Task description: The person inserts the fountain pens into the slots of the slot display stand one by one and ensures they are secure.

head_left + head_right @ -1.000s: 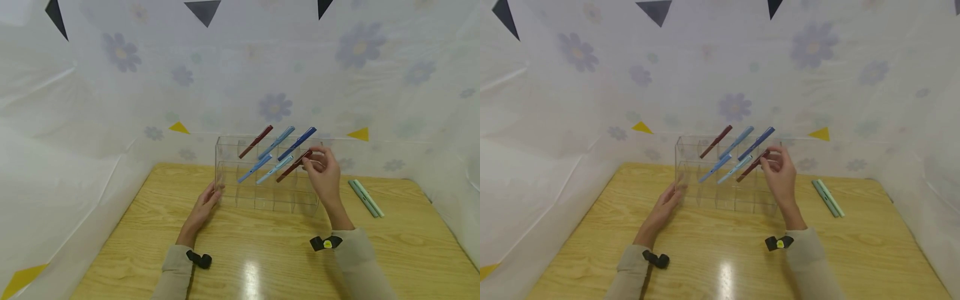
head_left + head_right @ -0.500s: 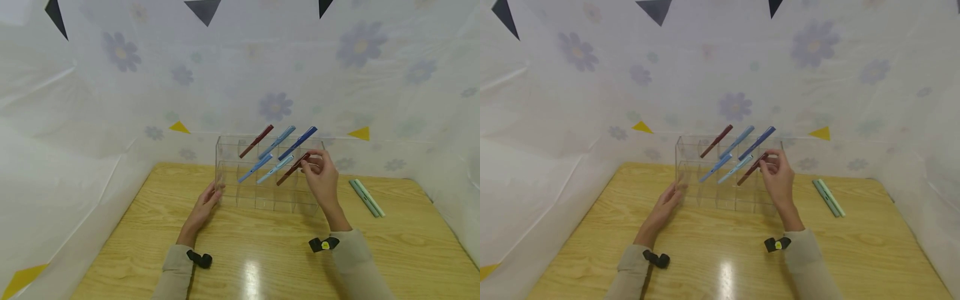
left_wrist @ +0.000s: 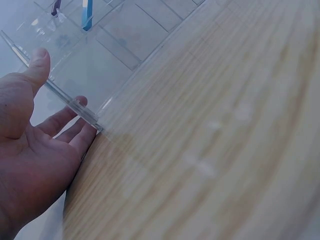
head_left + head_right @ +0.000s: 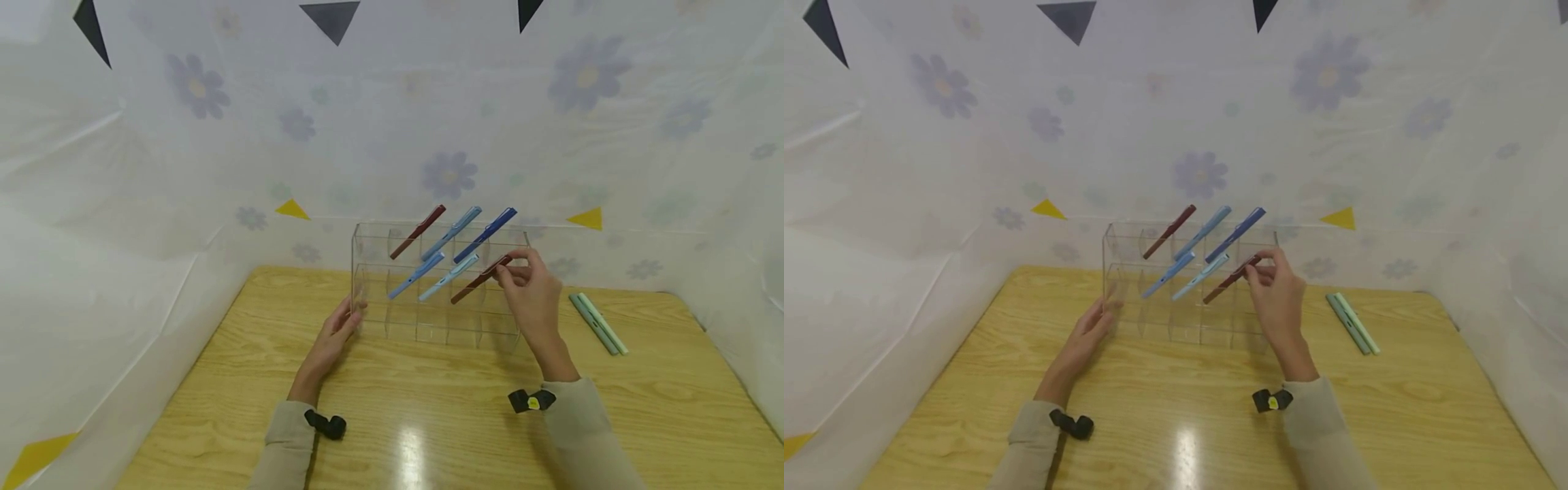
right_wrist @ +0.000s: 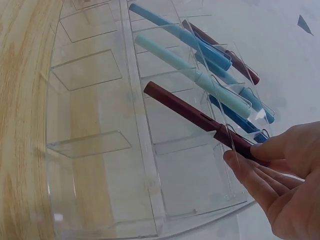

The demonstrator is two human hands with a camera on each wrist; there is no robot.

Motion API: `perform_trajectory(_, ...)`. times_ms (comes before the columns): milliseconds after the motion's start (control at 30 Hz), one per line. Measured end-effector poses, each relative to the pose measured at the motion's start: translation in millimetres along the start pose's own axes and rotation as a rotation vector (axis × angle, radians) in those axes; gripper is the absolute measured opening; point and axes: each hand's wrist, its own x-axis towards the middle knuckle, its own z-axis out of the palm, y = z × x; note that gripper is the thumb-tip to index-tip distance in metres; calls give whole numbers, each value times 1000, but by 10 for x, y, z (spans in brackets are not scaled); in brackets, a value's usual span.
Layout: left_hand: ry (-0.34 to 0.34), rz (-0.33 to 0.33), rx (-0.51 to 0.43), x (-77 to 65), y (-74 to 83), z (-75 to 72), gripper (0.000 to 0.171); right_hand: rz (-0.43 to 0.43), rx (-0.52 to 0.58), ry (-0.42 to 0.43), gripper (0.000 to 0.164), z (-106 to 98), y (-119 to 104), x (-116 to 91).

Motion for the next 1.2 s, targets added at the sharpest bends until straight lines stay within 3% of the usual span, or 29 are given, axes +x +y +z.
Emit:
perform_trajectory(367, -5, 7, 0, 23, -17, 27, 54, 15, 8, -28, 29, -150, 2, -48)
perform_trajectory(567, 3, -6, 29, 31, -35, 35, 53, 20, 117, -37, 31, -267, 1, -86)
perform_trajectory(767, 22, -9, 41, 10, -30, -9, 55, 19, 203, 7, 27, -395, 6, -111)
perform_trajectory(1200, 12, 0, 26, 24, -50, -15, 54, 26, 5, 121, 23, -677, 337, -236)
